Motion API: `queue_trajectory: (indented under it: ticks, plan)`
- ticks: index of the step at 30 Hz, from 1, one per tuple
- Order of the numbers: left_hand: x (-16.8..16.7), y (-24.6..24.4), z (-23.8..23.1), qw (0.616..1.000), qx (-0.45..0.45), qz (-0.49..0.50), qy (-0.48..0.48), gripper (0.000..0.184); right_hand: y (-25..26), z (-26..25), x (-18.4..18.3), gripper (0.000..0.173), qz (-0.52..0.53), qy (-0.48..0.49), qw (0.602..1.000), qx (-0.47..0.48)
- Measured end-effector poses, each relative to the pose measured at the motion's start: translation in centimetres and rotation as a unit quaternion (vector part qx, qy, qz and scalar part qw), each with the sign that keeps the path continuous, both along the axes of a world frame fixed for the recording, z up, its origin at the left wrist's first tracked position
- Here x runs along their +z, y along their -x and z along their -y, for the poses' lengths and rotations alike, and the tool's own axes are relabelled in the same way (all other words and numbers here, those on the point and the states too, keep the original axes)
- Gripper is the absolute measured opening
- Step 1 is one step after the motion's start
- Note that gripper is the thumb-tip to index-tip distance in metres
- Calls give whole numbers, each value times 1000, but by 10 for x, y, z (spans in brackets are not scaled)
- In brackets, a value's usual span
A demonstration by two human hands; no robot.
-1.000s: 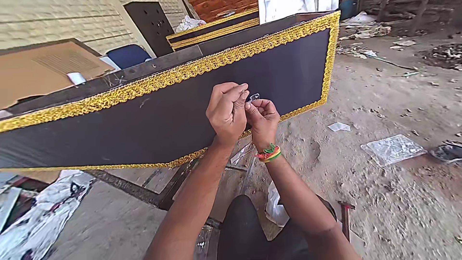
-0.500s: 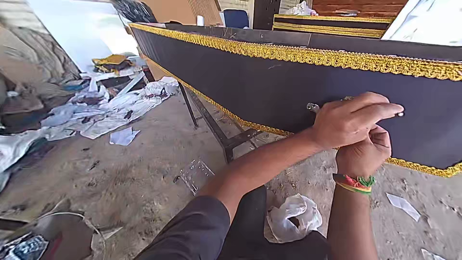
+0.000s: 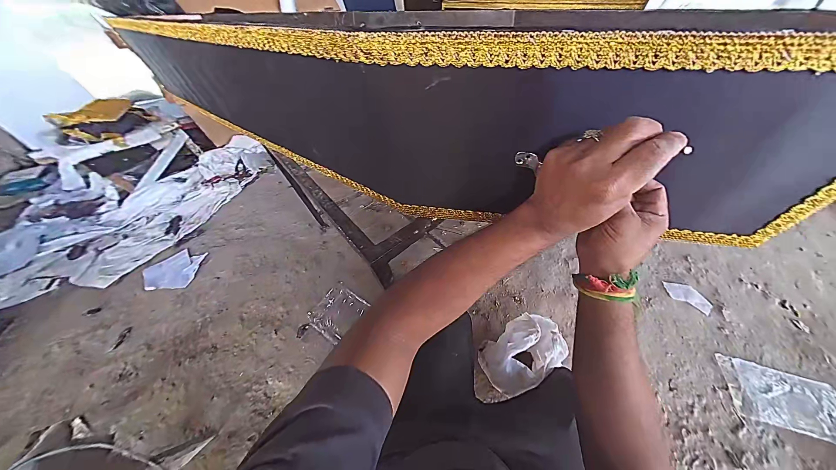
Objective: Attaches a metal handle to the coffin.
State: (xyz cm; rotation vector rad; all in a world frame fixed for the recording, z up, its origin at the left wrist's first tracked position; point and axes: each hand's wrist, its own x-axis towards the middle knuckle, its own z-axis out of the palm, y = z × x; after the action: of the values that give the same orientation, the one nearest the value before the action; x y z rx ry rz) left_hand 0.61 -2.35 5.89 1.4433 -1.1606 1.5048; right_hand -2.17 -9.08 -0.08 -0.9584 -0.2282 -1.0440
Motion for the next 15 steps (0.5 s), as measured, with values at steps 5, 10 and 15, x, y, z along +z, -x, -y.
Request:
queue_trajectory:
  ticks: [5, 10, 15]
  plan:
    - [2, -1, -2, 999, -37, -30, -3, 11, 3, 2, -2, 16, -4, 21, 1000, 20]
    - [10, -6, -12, 987, -139, -56, -50, 10, 14, 6, 0, 14, -47, 35, 997, 52]
    - [8, -11, -14, 987, -145, -20, -65, 13, 52, 56, -63, 8, -106, 171, 974, -108]
